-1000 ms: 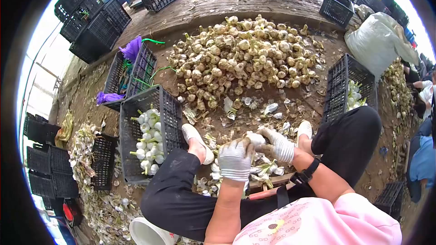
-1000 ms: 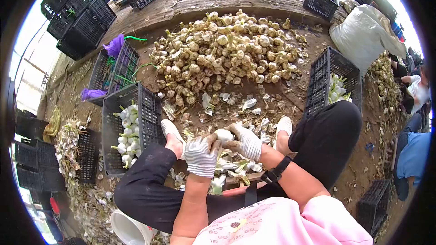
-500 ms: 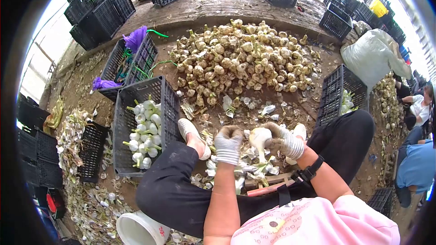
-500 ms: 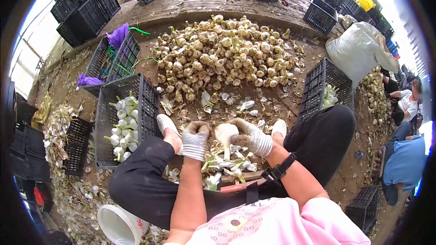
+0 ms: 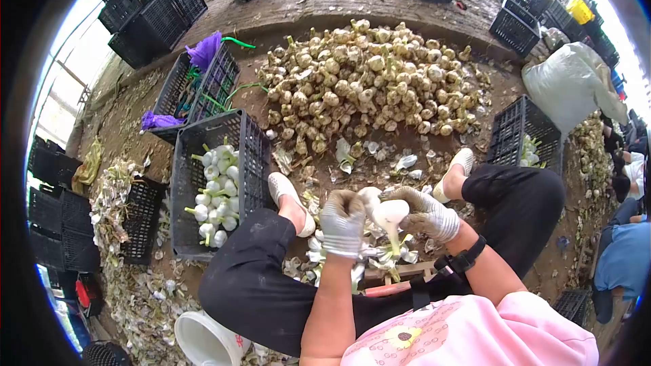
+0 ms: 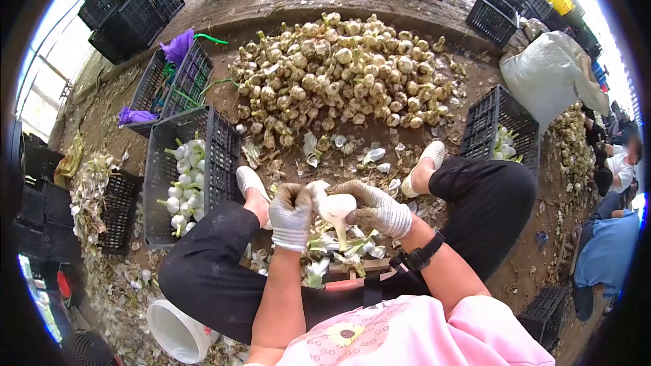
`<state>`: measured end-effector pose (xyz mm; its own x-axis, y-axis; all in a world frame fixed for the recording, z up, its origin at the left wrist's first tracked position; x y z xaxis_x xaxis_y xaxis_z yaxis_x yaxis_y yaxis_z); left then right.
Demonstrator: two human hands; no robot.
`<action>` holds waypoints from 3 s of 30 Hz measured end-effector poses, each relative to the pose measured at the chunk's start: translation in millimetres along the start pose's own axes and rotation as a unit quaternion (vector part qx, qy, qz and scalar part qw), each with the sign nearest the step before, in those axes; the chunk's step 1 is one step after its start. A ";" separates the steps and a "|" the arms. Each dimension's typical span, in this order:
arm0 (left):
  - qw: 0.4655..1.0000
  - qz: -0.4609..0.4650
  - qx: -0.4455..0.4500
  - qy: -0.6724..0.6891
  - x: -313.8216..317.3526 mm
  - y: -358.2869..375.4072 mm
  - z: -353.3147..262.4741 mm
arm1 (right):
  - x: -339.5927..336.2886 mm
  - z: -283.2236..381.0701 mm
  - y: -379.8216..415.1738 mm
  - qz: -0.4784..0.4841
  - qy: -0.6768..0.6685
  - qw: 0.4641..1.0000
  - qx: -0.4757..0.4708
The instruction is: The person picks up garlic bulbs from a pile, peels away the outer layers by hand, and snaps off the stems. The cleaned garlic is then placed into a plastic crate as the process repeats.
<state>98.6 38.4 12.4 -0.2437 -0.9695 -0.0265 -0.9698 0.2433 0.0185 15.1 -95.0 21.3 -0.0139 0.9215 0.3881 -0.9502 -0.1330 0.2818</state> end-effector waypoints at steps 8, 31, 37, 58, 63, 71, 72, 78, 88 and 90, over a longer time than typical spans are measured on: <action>0.969 0.010 -0.132 0.208 21.5 1.6 48.8 | -35.4 -40.9 -4.8 -0.035 -0.227 0.973 -0.004; 0.886 -0.017 -0.115 0.449 -45.7 -56.3 50.5 | -96.9 -68.9 -14.1 -0.183 -0.125 0.974 0.041; 0.915 -0.318 -0.197 0.154 -93.0 -90.4 113.6 | -81.3 -94.5 -21.8 -0.106 -0.165 0.976 0.092; 0.848 -0.051 0.106 -0.517 11.0 -252.2 139.9 | -138.2 -122.2 -32.4 -0.254 -0.045 0.947 0.191; 0.861 0.136 0.107 -0.479 99.6 -113.8 79.6 | -117.7 -31.4 -36.0 -0.253 0.325 0.911 -0.021; 0.875 0.188 0.129 -0.427 108.8 -1.5 19.3 | -80.0 -22.8 -12.2 -0.218 0.493 0.840 -0.062; 0.928 0.183 0.078 -0.315 97.7 2.4 24.4 | -82.2 -27.3 -11.3 -0.223 0.476 0.849 -0.062; 0.965 0.177 0.063 -0.182 82.0 29.6 -14.9 | -72.2 -22.0 2.9 -0.165 -0.134 0.977 -0.023; 0.918 0.145 0.207 -0.304 98.0 34.9 -37.3 | -74.3 -32.5 -0.4 -0.165 -0.164 0.972 -0.035; 0.906 0.146 0.223 -0.328 96.8 33.2 -37.6 | -71.8 -44.8 -3.5 -0.152 -0.226 0.962 0.007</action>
<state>43.2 -48.5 48.0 -0.3039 -0.6711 -0.6762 -0.7356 0.6164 -0.2811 5.5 -144.3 -46.8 0.4038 0.6666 0.6266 -0.8848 0.1105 0.4527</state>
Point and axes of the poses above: each hand's wrist, its own y-axis away from the middle knuckle, its own x-axis out of the palm, z = x × y, the point moved 9 cm from there along -y, towards the middle knuckle
